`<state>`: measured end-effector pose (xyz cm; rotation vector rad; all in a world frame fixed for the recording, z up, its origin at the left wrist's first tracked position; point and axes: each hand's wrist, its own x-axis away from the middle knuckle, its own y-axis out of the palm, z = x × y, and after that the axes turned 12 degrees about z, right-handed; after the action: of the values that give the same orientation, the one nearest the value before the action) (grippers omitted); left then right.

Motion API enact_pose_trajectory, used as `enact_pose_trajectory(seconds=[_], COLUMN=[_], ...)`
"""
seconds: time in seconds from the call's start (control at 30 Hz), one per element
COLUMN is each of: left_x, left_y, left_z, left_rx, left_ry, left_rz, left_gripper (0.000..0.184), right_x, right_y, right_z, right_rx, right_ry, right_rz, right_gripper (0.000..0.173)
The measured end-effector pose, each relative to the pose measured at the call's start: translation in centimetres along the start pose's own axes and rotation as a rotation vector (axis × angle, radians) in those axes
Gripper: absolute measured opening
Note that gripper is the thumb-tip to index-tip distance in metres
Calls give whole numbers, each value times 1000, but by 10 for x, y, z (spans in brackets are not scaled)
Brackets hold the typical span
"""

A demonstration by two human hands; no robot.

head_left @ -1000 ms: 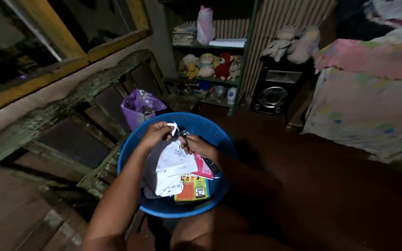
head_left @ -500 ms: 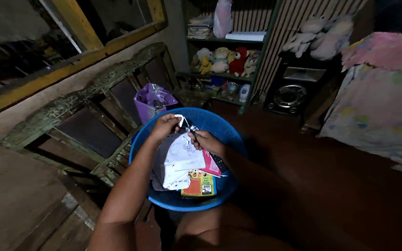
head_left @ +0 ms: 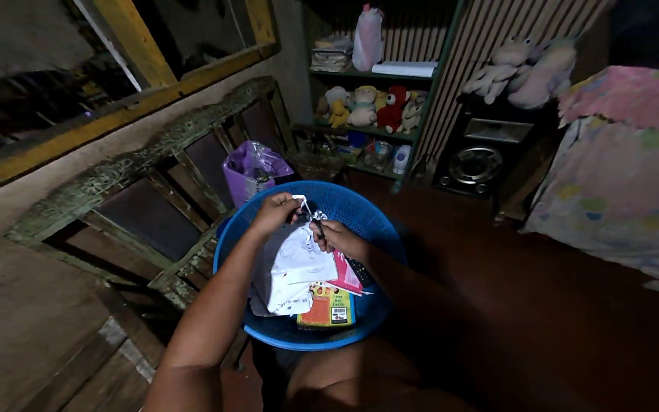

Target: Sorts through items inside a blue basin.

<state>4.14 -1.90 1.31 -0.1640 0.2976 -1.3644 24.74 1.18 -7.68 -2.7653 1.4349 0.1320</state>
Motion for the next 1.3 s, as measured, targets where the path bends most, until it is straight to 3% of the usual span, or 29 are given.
enact_pose_trajectory(seconds=[0.33,0.6,0.8,1.0,1.3], left_x=[-3,-14,-16,-15,-9], left_y=[-3,-3,-8,-9,-4], left_z=[-2,-14,-22,-22,-11], left_rx=[-40,-315,-443,-492,-176], left_ry=[0,348,494,469,143], left_rz=[-15,49,99,120,-11], left_gripper=[26,41,28,29,21], right_x=[1,6,3,3,4], right_y=[-1,0,1,2,2], right_z=[-2,-10,-7,-6,-2], right_rx=[27,94,76,69,14], right_ry=[-24,4,3,9,-6], right_rz=[12,72,65,55,23], right_gripper=[44,45,46,46,49])
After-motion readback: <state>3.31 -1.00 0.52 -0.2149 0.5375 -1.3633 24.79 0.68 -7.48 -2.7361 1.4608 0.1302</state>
